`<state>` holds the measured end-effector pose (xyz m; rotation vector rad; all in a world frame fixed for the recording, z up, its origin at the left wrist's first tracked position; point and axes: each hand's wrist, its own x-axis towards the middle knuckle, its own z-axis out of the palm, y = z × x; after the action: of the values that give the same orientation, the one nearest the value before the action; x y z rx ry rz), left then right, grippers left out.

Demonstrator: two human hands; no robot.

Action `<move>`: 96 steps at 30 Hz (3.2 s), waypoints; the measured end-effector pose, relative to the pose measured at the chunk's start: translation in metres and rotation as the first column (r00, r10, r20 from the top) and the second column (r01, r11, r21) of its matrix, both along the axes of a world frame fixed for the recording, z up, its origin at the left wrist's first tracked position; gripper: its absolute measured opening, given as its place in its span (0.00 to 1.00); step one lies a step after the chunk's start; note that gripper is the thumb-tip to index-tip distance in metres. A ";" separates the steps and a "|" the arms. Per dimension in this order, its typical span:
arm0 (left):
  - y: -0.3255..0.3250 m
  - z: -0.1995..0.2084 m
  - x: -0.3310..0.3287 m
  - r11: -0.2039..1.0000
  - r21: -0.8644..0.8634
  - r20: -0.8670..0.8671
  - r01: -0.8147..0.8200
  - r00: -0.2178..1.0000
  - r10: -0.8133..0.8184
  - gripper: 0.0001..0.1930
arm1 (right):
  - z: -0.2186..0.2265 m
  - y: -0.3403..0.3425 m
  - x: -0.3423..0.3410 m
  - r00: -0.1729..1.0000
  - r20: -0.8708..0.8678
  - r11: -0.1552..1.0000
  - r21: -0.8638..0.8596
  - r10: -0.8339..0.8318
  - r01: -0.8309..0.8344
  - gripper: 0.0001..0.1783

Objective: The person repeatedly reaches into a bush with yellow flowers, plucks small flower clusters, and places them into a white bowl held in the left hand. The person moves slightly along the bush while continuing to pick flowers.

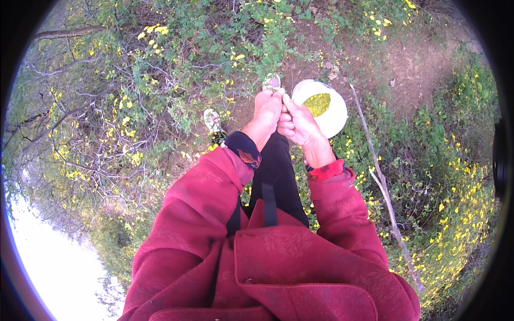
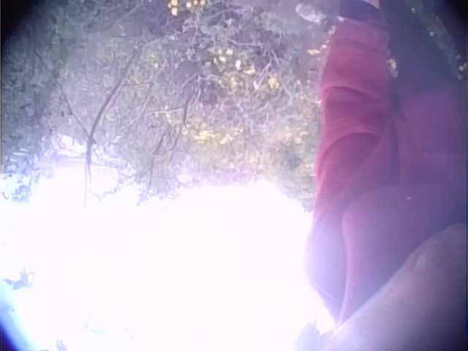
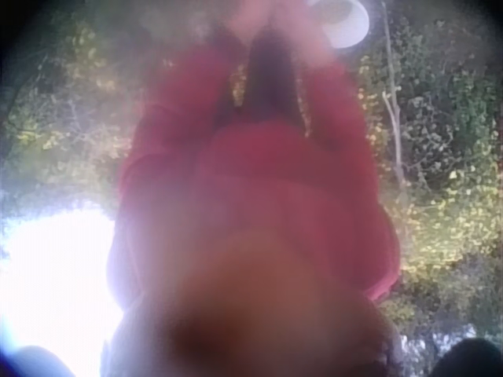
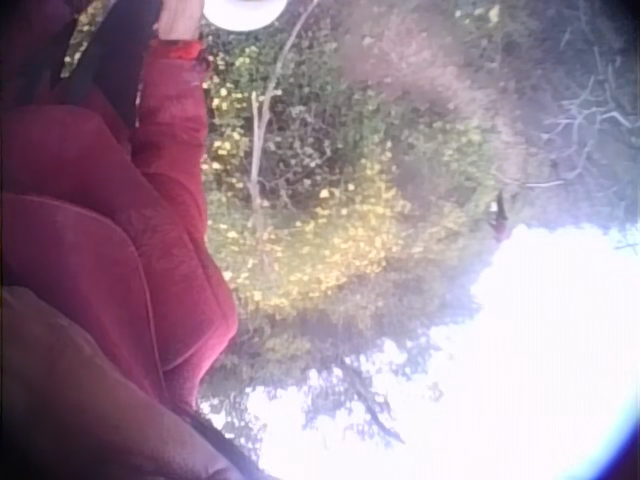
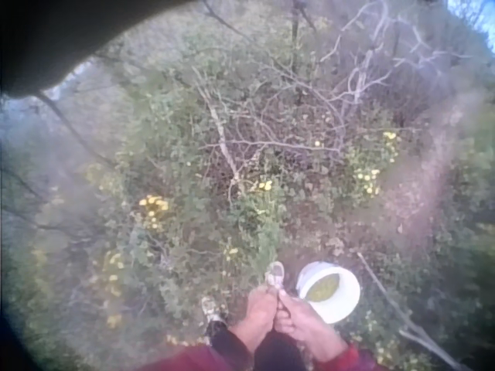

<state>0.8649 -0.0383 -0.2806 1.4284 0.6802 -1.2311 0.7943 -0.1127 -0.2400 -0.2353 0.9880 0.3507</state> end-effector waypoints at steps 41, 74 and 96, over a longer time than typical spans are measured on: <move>0.014 0.004 0.053 0.973 -0.191 -0.103 0.130 0.983 -0.151 0.09 | -0.029 -0.010 0.044 0.839 -0.120 0.662 -0.559 0.531 -0.499 0.12; 0.020 -0.013 0.055 0.995 0.010 0.195 0.101 0.976 -0.101 0.05 | -0.092 -0.128 0.031 0.839 -0.448 -0.465 -0.841 0.309 -0.278 0.16; -0.054 -0.054 0.080 0.957 0.127 -0.027 0.259 0.966 -0.258 0.16 | -0.098 -0.072 0.073 0.934 -0.112 0.814 -0.464 0.338 -0.350 0.13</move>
<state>0.9444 -0.0928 -0.3349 1.6603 0.6017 -1.4179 0.8676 -0.1845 -0.3376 -0.8747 1.0456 0.4359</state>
